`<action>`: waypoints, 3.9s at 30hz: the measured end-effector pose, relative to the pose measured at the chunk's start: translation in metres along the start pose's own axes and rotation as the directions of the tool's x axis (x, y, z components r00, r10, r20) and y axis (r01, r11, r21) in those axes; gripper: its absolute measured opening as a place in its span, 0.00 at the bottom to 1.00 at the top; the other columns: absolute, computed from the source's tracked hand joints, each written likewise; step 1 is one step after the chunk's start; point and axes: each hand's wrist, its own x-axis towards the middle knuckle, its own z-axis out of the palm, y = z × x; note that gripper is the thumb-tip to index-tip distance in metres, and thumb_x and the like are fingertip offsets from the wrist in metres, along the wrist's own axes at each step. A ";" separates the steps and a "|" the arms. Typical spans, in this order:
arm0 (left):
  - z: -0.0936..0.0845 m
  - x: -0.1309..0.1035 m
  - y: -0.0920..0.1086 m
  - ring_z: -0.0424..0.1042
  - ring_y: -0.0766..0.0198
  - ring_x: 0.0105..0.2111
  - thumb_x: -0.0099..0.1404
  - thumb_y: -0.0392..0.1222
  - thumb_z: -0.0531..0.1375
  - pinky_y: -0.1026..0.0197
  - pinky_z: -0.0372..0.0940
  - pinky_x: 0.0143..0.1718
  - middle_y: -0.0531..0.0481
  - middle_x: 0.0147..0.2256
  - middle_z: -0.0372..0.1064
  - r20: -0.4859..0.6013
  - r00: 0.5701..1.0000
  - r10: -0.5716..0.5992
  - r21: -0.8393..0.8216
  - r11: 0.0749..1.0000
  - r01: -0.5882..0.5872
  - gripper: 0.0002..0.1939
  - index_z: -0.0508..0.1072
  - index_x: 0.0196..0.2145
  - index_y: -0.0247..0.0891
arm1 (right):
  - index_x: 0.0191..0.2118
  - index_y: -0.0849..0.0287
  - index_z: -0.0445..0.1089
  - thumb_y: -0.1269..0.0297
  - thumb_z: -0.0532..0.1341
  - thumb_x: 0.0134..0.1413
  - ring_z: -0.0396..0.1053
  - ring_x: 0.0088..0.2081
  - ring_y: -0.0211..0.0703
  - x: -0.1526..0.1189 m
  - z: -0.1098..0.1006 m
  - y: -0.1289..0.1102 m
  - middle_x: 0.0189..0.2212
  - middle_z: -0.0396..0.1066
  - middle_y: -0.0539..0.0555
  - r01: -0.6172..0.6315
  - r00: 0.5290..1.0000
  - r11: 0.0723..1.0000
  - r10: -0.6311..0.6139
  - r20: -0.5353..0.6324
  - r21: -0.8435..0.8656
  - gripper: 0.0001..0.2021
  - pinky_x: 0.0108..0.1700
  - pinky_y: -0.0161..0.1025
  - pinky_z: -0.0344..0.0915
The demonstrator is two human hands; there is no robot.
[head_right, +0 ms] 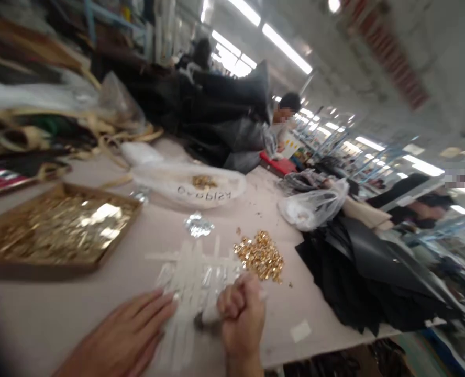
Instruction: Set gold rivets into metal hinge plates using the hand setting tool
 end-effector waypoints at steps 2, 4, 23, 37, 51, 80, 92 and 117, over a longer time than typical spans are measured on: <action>-0.013 0.005 0.012 0.70 0.55 0.54 0.69 0.33 0.54 0.51 0.65 0.57 0.48 0.53 0.74 0.159 0.986 -0.054 -0.020 0.998 0.058 0.18 0.73 0.54 0.37 | 0.25 0.57 0.67 0.53 0.70 0.51 0.34 0.15 0.28 0.010 0.004 -0.006 0.13 0.42 0.35 -0.071 0.997 0.995 0.071 0.000 0.074 0.17 0.17 0.27 0.50; -0.018 0.013 0.014 0.68 0.53 0.56 0.71 0.35 0.54 0.48 0.64 0.58 0.45 0.54 0.73 0.244 0.968 -0.063 -0.041 0.996 0.075 0.17 0.72 0.55 0.34 | 0.25 0.58 0.67 0.53 0.66 0.58 0.34 0.14 0.29 0.022 0.006 -0.003 0.13 0.40 0.35 -0.125 0.992 0.986 0.127 -0.009 0.113 0.17 0.17 0.27 0.51; -0.023 0.014 0.015 0.66 0.53 0.58 0.73 0.35 0.51 0.48 0.60 0.61 0.44 0.55 0.71 0.290 0.952 -0.096 -0.111 0.985 0.133 0.17 0.73 0.54 0.32 | 0.25 0.57 0.69 0.56 0.59 0.64 0.36 0.13 0.29 0.043 0.008 0.031 0.13 0.41 0.36 -0.167 0.986 0.976 0.165 0.028 0.140 0.17 0.17 0.27 0.51; -0.020 0.013 0.019 0.67 0.52 0.60 0.71 0.36 0.52 0.47 0.60 0.65 0.40 0.58 0.69 0.287 0.940 -0.183 -0.159 0.959 0.235 0.16 0.76 0.51 0.33 | 0.27 0.53 0.65 0.54 0.58 0.65 0.34 0.12 0.30 0.020 0.050 0.027 0.14 0.37 0.37 0.014 0.945 0.981 0.050 0.322 -0.192 0.16 0.16 0.28 0.47; -0.024 0.015 0.016 0.67 0.52 0.60 0.71 0.35 0.53 0.45 0.64 0.63 0.38 0.57 0.70 0.274 0.956 -0.110 -0.121 0.982 0.147 0.16 0.74 0.52 0.32 | 0.25 0.53 0.62 0.54 0.58 0.63 0.36 0.13 0.29 0.022 0.042 0.025 0.13 0.39 0.37 0.128 0.944 0.981 -0.076 0.322 -0.145 0.15 0.15 0.30 0.48; -0.027 0.010 0.019 0.64 0.51 0.59 0.70 0.33 0.55 0.44 0.60 0.65 0.39 0.54 0.67 0.246 0.948 -0.201 -0.238 0.936 0.261 0.07 0.73 0.40 0.33 | 0.25 0.54 0.66 0.58 0.63 0.61 0.49 0.16 0.31 -0.006 0.062 0.023 0.15 0.52 0.41 0.354 0.873 0.846 -0.146 0.465 -0.399 0.15 0.19 0.34 0.52; -0.019 0.044 -0.009 0.67 0.53 0.55 0.69 0.25 0.48 0.48 0.67 0.56 0.43 0.48 0.74 0.340 0.941 0.001 -0.165 0.984 0.059 0.19 0.69 0.53 0.33 | 0.23 0.57 0.61 0.60 0.61 0.64 0.47 0.14 0.29 0.001 0.036 -0.007 0.14 0.47 0.39 0.234 0.900 0.936 -0.106 0.422 -0.263 0.18 0.17 0.30 0.51; -0.030 0.018 0.015 0.64 0.49 0.61 0.71 0.35 0.53 0.43 0.60 0.62 0.46 0.58 0.69 0.374 0.927 -0.040 -0.127 0.987 0.094 0.15 0.72 0.53 0.38 | 0.24 0.55 0.63 0.55 0.60 0.61 0.32 0.15 0.31 0.030 0.013 0.024 0.14 0.37 0.36 -0.064 0.998 0.996 0.064 0.001 0.066 0.16 0.16 0.28 0.48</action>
